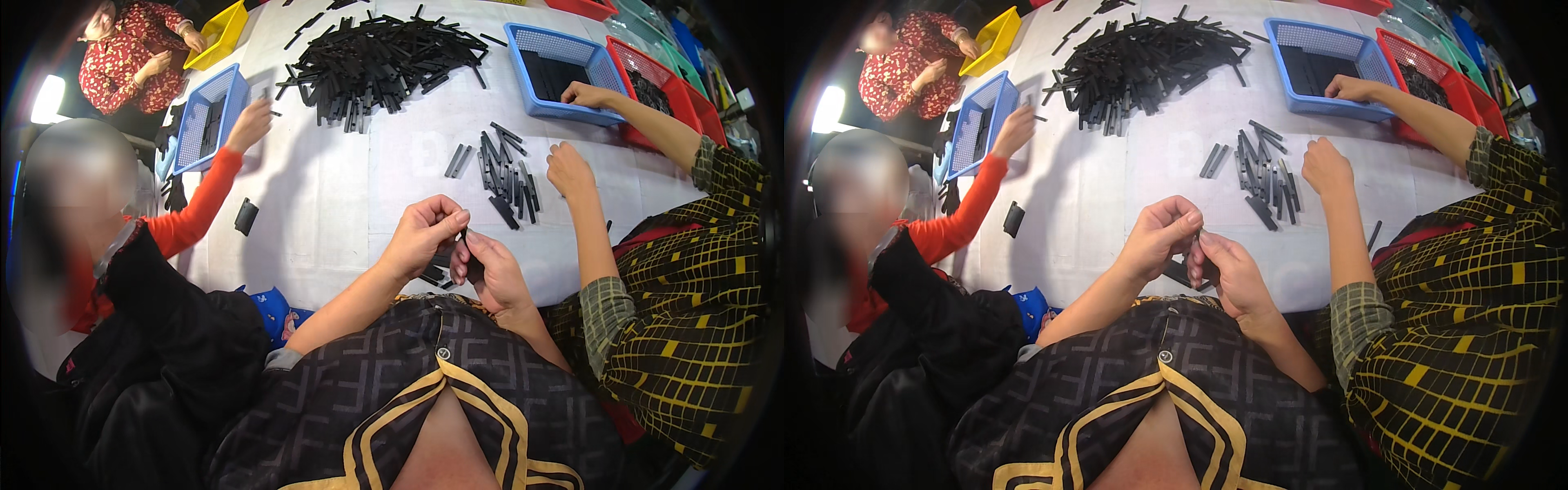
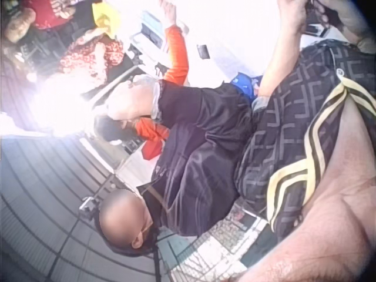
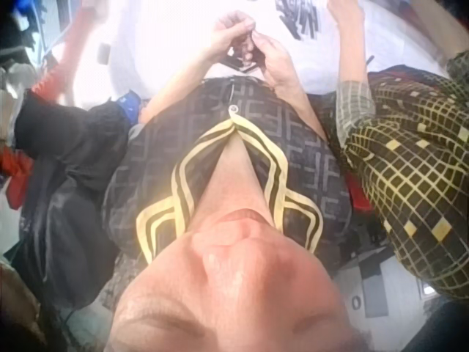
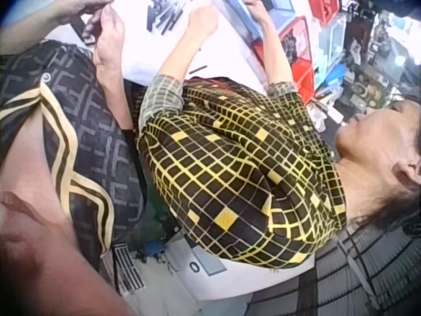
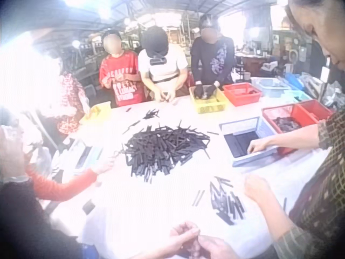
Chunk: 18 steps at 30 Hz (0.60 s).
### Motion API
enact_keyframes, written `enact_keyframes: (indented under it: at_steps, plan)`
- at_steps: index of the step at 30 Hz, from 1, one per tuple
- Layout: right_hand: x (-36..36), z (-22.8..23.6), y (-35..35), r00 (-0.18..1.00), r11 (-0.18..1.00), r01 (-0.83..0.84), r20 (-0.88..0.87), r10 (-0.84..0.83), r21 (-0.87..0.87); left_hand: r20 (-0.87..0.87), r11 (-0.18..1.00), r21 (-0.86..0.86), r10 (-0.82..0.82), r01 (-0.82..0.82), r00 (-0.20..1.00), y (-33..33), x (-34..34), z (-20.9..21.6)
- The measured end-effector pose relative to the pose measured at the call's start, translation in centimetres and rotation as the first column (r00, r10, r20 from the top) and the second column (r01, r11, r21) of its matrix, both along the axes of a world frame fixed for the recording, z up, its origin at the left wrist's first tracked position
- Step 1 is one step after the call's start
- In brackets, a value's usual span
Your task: The person sits at a table with several others, picking up small black plastic components and assembling them by hand. They repeatedly pick, align, and snap pieces together, placing finished units into a blue basket. The task continues throughout the clip with consistent hand movements.
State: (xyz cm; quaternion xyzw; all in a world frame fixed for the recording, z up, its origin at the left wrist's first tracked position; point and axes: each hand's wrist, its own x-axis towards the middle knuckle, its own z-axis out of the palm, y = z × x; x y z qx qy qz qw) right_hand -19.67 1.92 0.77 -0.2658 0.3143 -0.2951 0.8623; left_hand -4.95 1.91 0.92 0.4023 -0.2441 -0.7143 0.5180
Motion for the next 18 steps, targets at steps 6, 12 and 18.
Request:
enact_keyframes:
  at_steps: [6,12,18]
  plan:
    - [-1.9,0.6,1.3,0.999,0.999,-0.035,0.033,0.034,0.039,-0.059,0.958,0.037,0.287,-0.285,0.956,-1.2,3.0,-0.2]
    - [-2.1,0.5,1.5,0.989,0.984,0.075,-0.116,-0.095,-0.161,-0.024,0.968,0.006,0.252,-0.252,0.967,-1.2,3.5,2.3]
    - [-0.1,2.2,1.5,0.948,0.909,-0.074,-0.311,-0.064,-0.411,-0.053,0.972,0.044,0.231,-0.229,0.971,-0.2,1.8,1.3]
